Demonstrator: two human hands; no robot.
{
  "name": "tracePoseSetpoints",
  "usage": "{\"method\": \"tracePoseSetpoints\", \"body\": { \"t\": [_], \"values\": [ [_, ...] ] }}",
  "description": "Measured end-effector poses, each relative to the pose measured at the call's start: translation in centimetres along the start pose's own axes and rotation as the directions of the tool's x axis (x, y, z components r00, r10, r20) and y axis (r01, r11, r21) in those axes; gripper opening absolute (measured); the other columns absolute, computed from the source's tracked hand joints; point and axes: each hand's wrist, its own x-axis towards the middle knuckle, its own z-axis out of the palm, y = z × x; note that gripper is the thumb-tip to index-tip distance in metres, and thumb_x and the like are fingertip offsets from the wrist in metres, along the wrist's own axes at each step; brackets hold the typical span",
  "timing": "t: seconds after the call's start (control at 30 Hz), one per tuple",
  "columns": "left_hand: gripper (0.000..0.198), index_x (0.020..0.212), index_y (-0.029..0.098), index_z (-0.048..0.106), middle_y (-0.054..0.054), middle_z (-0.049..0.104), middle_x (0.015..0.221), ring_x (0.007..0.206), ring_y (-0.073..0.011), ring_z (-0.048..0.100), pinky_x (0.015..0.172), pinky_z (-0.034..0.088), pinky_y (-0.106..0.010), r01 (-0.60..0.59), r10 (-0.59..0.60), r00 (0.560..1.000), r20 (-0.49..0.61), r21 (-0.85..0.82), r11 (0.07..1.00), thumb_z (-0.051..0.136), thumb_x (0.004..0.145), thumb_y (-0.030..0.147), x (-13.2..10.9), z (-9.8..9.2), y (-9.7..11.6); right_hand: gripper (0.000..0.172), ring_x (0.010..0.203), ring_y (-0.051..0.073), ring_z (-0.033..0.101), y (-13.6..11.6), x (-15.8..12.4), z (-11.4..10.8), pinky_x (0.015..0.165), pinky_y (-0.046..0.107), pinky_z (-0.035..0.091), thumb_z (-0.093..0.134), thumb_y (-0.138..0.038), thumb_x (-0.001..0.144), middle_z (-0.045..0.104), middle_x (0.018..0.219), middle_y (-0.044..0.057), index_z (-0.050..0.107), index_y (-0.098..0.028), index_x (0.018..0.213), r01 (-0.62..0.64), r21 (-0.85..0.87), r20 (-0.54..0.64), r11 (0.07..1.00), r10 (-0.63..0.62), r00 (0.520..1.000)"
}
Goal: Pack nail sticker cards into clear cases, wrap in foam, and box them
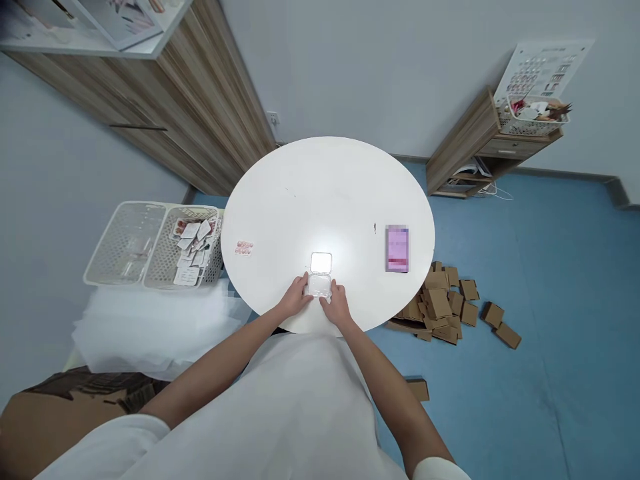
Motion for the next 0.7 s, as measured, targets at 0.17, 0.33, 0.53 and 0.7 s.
{"method": "tracePoseSetpoints", "body": {
  "t": [0.17, 0.33, 0.53, 0.7],
  "values": [
    [0.058, 0.127, 0.021, 0.033, -0.006, 0.045, 0.1, 0.085, -0.0151, 0.047, 0.076, 0.044, -0.033, 0.098, -0.108, 0.992, -0.067, -0.146, 0.984, 0.053, 0.072, 0.018, -1.3, 1.0, 0.1, 0.051, 0.082, 0.017, 0.053, 0.5, -0.8, 0.4, 0.074, 0.034, 0.047, 0.049, -0.029, 0.07, 0.045, 0.104, 0.007, 0.041, -0.023, 0.12, -0.039, 0.13, -0.005, 0.991, 0.04, 0.999],
    [0.052, 0.123, 0.02, 0.039, -0.008, 0.045, 0.106, 0.09, -0.0153, 0.048, 0.079, 0.044, -0.033, 0.123, -0.146, 0.984, -0.105, -0.2, 0.972, 0.052, 0.072, 0.015, -0.9, 0.8, 0.6, 0.052, 0.087, 0.018, 0.053, 0.0, -0.1, 0.4, 0.075, 0.033, 0.048, 0.049, -0.029, 0.069, 0.044, 0.108, 0.008, 0.042, -0.023, 0.12, -0.067, 0.187, -0.018, 0.98, 0.072, 0.997],
    [0.052, 0.123, 0.019, 0.038, -0.008, 0.046, 0.108, 0.096, -0.0162, 0.047, 0.083, 0.043, -0.033, 0.13, -0.15, 0.985, -0.085, -0.21, 0.969, 0.051, 0.073, 0.016, 0.2, 0.2, 1.2, 0.054, 0.086, 0.018, 0.052, -0.6, 0.8, 0.3, 0.074, 0.033, 0.048, 0.048, -0.03, 0.069, 0.043, 0.108, 0.008, 0.041, -0.022, 0.122, -0.095, 0.17, -0.026, 0.981, 0.101, 0.995],
    [0.052, 0.123, 0.019, 0.037, -0.01, 0.045, 0.112, 0.098, -0.0179, 0.047, 0.078, 0.044, -0.033, 0.147, -0.162, 0.985, -0.056, -0.208, 0.967, 0.053, 0.074, 0.022, -0.7, -0.4, 0.5, 0.061, 0.082, 0.017, 0.05, -0.9, -0.4, 0.8, 0.072, 0.032, 0.047, 0.047, -0.03, 0.071, 0.041, 0.112, 0.008, 0.029, -0.022, 0.128, -0.099, 0.14, -0.145, 0.985, 0.119, 0.982]
  ]
}}
